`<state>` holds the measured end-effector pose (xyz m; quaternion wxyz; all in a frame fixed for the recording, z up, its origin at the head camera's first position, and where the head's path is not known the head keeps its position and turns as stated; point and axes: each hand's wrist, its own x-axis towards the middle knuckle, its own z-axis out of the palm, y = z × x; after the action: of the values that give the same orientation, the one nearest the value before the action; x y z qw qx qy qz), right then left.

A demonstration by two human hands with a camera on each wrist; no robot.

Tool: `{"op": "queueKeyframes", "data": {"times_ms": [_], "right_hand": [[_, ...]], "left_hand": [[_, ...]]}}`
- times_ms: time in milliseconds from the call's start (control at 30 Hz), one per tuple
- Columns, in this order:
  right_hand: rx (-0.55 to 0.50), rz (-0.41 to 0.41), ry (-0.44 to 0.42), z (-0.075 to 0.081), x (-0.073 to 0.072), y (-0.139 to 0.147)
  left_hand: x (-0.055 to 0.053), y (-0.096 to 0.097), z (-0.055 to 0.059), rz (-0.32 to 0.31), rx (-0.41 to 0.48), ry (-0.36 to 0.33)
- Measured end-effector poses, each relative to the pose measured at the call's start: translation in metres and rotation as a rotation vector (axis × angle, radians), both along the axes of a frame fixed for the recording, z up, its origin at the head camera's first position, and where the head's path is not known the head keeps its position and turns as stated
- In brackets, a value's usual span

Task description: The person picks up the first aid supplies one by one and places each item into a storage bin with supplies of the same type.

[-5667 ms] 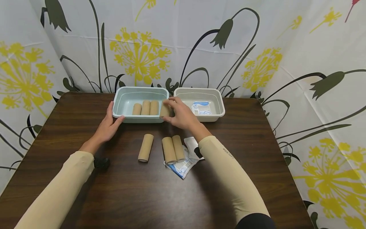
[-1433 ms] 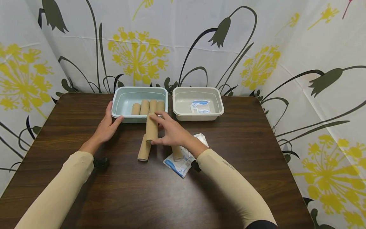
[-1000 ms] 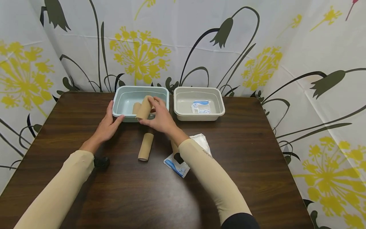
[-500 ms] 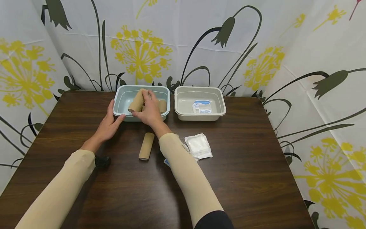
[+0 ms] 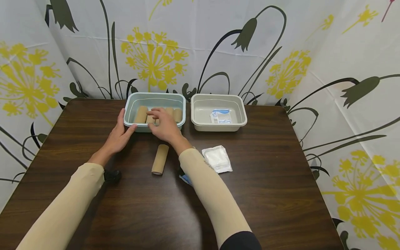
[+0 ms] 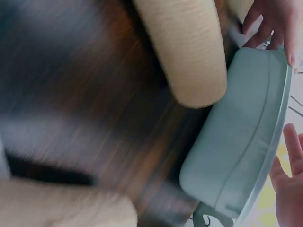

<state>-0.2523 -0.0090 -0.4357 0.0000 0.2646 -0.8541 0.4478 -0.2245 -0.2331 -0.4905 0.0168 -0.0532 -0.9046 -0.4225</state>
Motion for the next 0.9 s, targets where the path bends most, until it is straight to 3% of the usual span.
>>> {"op": "queueKeyframes", "data": {"times_ms": [133, 367, 500, 633, 800, 900], "right_hand": [[0.008, -0.003, 0.070, 0.003, 0.007, 0.021], [-0.034, 0.076, 0.042, 0.011, 0.029, 0.060], [0.029, 0.094, 0.065, 0.005, 0.042, 0.078], [0.167, 0.032, 0.069, -0.003, 0.061, 0.093], [0.367, -0.118, 0.010, -0.011, 0.090, 0.106], [0.435, -0.199, -0.028, -0.015, 0.103, 0.113]], "left_hand": [[0.000, 0.000, -0.001, -0.005, 0.004, -0.002], [-0.002, -0.003, -0.001, -0.003, 0.004, 0.016], [-0.002, -0.002, -0.002, -0.002, 0.002, 0.006], [-0.001, -0.002, -0.003, -0.002, 0.001, -0.004], [0.000, -0.002, -0.003, -0.001, 0.004, -0.006], [0.000, -0.001, -0.002, -0.002, 0.008, -0.005]]}}
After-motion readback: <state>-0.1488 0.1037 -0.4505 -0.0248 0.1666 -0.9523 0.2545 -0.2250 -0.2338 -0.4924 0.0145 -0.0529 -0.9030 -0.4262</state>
